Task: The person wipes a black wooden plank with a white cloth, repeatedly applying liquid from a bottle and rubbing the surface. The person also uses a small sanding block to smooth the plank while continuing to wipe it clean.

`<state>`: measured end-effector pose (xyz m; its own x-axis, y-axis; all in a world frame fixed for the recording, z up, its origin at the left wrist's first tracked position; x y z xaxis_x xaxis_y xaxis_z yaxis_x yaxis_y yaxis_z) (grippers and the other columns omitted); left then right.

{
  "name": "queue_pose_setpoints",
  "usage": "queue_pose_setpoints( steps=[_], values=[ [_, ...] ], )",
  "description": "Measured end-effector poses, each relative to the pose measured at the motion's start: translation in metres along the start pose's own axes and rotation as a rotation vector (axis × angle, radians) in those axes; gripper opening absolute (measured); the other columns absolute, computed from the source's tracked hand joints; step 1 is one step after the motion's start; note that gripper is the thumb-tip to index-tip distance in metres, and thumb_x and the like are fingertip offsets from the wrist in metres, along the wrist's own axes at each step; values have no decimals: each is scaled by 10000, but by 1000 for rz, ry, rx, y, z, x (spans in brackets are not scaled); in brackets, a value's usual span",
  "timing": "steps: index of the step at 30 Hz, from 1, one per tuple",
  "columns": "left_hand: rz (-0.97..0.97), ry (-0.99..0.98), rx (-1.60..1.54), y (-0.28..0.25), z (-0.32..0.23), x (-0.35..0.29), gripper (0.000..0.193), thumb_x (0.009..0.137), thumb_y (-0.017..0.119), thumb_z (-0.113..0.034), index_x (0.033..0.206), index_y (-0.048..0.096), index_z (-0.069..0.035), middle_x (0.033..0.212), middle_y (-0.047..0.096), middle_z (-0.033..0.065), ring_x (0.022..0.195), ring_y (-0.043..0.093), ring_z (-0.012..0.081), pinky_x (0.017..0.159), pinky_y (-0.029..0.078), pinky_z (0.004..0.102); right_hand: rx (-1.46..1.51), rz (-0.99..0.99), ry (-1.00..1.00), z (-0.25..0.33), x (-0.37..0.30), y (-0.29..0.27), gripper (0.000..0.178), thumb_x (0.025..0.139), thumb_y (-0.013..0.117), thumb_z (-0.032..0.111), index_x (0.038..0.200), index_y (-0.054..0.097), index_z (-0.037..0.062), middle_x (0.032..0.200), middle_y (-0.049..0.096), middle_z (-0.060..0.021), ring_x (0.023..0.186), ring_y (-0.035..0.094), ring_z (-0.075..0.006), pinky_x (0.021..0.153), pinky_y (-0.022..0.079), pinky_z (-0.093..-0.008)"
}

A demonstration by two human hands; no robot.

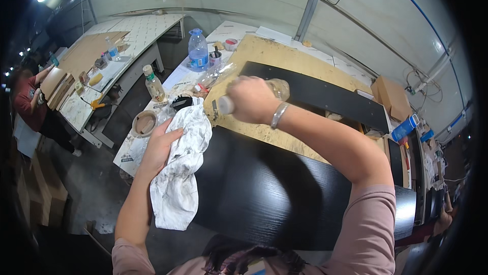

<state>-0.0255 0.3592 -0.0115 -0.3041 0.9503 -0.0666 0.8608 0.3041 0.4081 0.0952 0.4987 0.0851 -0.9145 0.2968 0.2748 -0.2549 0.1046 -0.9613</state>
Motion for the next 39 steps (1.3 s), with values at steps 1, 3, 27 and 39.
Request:
queue_pose_setpoints(
  steps=[1, 3, 27, 39],
  values=[
    [2, -8, -5, 2, 0, 2, 428, 958, 570, -26, 1369, 540, 86, 1198, 692, 123, 1010, 681, 153, 894, 540, 298, -12, 0, -34, 14, 3, -5, 199, 667, 766, 155, 833, 694, 71, 908, 691, -104, 938, 661, -315, 841, 544, -455],
    [12, -12, 8, 4, 1, 4, 421, 956, 560, -16, 1365, 547, 82, 1183, 696, 116, 997, 682, 149, 875, 542, 292, -52, -22, -107, 36, 8, -7, 174, 684, 744, 166, 812, 699, 57, 892, 685, -117, 939, 652, -319, 854, 531, -447],
    [-202, 56, -38, -22, -23, -48, 474, 949, 553, -7, 1407, 504, 105, 1170, 691, 160, 947, 704, 183, 834, 581, 308, 244, 3, 401, -24, 34, 24, 348, 758, 783, 330, 951, 748, 42, 989, 725, -182, 868, 699, -338, 773, 558, -459],
    [-492, 224, -54, -123, -56, -162, 473, 970, 481, 11, 1416, 462, 166, 1343, 608, 271, 1185, 651, 289, 1044, 498, 371, 892, 215, 897, -151, -44, 195, 594, 791, 879, 470, 1219, 710, 95, 1151, 719, -73, 1049, 672, -203, 821, 575, -393]
  ],
)
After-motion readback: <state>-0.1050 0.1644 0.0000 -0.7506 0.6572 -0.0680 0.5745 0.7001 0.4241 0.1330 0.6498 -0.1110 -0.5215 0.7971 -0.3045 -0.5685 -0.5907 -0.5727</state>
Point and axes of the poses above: each hand's wrist, its own x-axis towards the middle knuckle, its own y-axis out of the palm, z = x × y, the point moved 10 cm from there along x, towards the middle knuckle
